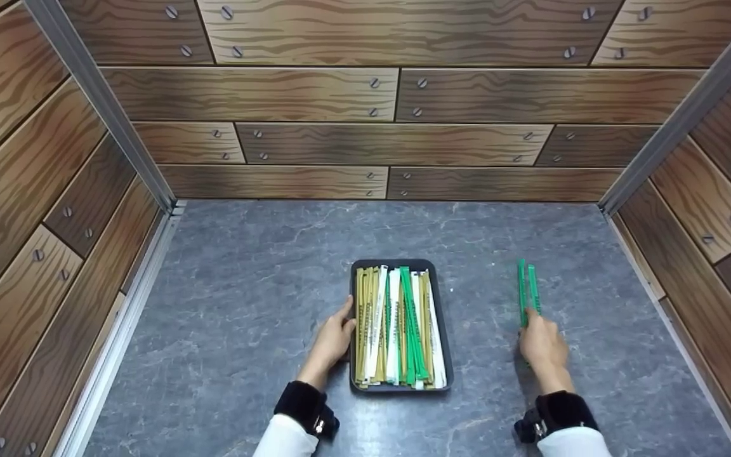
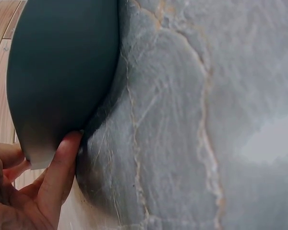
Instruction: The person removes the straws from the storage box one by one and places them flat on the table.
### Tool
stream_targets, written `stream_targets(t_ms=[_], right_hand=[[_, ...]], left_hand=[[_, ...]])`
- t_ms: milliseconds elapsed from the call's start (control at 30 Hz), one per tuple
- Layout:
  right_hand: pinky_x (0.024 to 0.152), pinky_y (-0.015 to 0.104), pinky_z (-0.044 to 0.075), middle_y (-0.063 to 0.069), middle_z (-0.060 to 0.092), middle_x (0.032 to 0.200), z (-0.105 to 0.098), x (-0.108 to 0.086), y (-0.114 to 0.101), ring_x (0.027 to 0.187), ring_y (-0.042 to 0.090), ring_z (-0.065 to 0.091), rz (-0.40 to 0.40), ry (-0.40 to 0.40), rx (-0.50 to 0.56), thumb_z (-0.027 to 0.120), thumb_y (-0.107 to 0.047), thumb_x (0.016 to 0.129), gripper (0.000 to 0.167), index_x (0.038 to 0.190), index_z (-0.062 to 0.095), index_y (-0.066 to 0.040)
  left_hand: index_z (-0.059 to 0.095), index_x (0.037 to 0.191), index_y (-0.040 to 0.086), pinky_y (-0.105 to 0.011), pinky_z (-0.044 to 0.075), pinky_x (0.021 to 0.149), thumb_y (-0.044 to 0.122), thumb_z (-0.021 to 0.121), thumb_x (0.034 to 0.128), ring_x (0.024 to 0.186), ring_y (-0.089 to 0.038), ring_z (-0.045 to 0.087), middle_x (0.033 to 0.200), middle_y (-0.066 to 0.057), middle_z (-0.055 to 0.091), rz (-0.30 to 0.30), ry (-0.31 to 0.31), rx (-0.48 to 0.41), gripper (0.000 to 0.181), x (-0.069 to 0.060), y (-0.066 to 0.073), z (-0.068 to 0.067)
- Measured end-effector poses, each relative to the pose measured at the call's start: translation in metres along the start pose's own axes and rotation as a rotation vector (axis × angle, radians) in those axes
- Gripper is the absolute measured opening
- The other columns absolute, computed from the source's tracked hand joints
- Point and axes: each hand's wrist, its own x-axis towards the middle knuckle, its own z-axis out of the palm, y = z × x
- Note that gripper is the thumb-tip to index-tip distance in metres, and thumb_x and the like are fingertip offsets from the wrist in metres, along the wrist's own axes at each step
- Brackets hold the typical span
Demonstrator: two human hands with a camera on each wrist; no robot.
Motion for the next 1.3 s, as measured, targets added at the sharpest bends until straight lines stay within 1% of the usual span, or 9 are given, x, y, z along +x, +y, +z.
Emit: stream_targets(t_ms=[267,467,567,700,833,967,1067,1167,1300], right_hand=[[0.057,0.053,0.052,0.032,0.061,0.11,0.0,0.006,0.008,0.084,0.047,0.063,-0.053,0.065,-0.058,0.062,-0.008,0.093,0.042,0.133,0.053,0.004],[0.057,0.054,0.052,0.031,0.057,0.112,0.0,0.005,0.004,0.084,0.047,0.062,-0.051,0.068,-0.067,0.063,-0.008,0.092,0.045,0.134,0.051,0.003],[0.056,0.055,0.05,0.031,0.053,0.113,-0.001,0.004,0.001,0.084,0.047,0.061,-0.061,0.11,-0.07,0.065,-0.007,0.091,0.048,0.136,0.051,0.001],[0.057,0.057,0.05,0.032,0.053,0.114,0.002,-0.001,-0.011,0.084,0.049,0.06,-0.145,0.218,-0.022,0.067,-0.005,0.087,0.048,0.133,0.053,0.001],[0.061,0.052,0.053,0.026,0.061,0.106,0.009,-0.014,-0.039,0.082,0.042,0.063,-0.285,0.266,0.109,0.069,-0.001,0.084,0.046,0.128,0.057,0.002],[0.063,0.04,0.056,0.016,0.065,0.093,0.019,-0.032,-0.078,0.076,0.027,0.065,-0.418,0.223,0.249,0.07,0.003,0.082,0.043,0.124,0.06,0.003],[0.06,0.032,0.055,0.012,0.065,0.093,0.026,-0.045,-0.102,0.071,0.019,0.063,-0.481,0.155,0.313,0.071,0.003,0.083,0.041,0.123,0.062,0.002],[0.058,0.025,0.053,0.011,0.065,0.096,0.03,-0.054,-0.119,0.068,0.012,0.06,-0.516,0.109,0.326,0.072,0.002,0.083,0.041,0.123,0.063,0.001],[0.056,0.023,0.051,0.013,0.066,0.099,0.038,-0.059,-0.133,0.065,0.008,0.057,-0.544,0.041,0.297,0.07,0.001,0.084,0.04,0.123,0.063,0.002]], left_hand=[[0.041,0.15,0.014,-0.051,0.037,0.107,0.011,0.056,0.0986,0.128,-0.04,0.047,0.144,-0.021,0.045,-0.007,-0.006,0.003,0.053,0.0,0.001,0.0],[0.038,0.151,0.017,-0.051,0.036,0.108,0.012,0.055,0.0995,0.129,-0.039,0.046,0.147,-0.02,0.042,-0.042,-0.022,-0.008,0.054,0.0,0.001,-0.002],[0.037,0.152,0.018,-0.051,0.037,0.107,0.012,0.054,0.0997,0.128,-0.038,0.048,0.148,-0.019,0.04,-0.06,-0.031,-0.027,0.055,0.0,0.001,-0.001],[0.037,0.152,0.017,-0.051,0.036,0.107,0.013,0.054,0.0996,0.129,-0.037,0.047,0.149,-0.018,0.04,-0.061,-0.027,-0.033,0.055,0.001,0.002,0.0],[0.037,0.152,0.016,-0.051,0.032,0.11,0.012,0.054,0.0997,0.133,-0.038,0.042,0.15,-0.016,0.039,-0.053,-0.032,-0.034,0.055,0.0,0.002,-0.001],[0.037,0.151,0.015,-0.051,0.031,0.11,0.011,0.054,0.0995,0.134,-0.038,0.041,0.15,-0.017,0.04,-0.049,-0.026,-0.047,0.055,0.0,0.002,-0.001],[0.039,0.151,0.015,-0.052,0.033,0.109,0.011,0.055,0.0992,0.131,-0.039,0.044,0.147,-0.02,0.043,-0.034,-0.014,-0.034,0.054,0.0,0.001,0.0],[0.04,0.15,0.014,-0.051,0.035,0.108,0.011,0.056,0.0988,0.129,-0.04,0.046,0.144,-0.022,0.045,-0.012,-0.004,-0.011,0.054,0.0,0.0,0.001],[0.041,0.15,0.015,-0.05,0.035,0.108,0.012,0.056,0.0987,0.129,-0.038,0.046,0.144,-0.019,0.046,-0.013,0.01,-0.008,0.053,0.0,-0.001,0.0]])
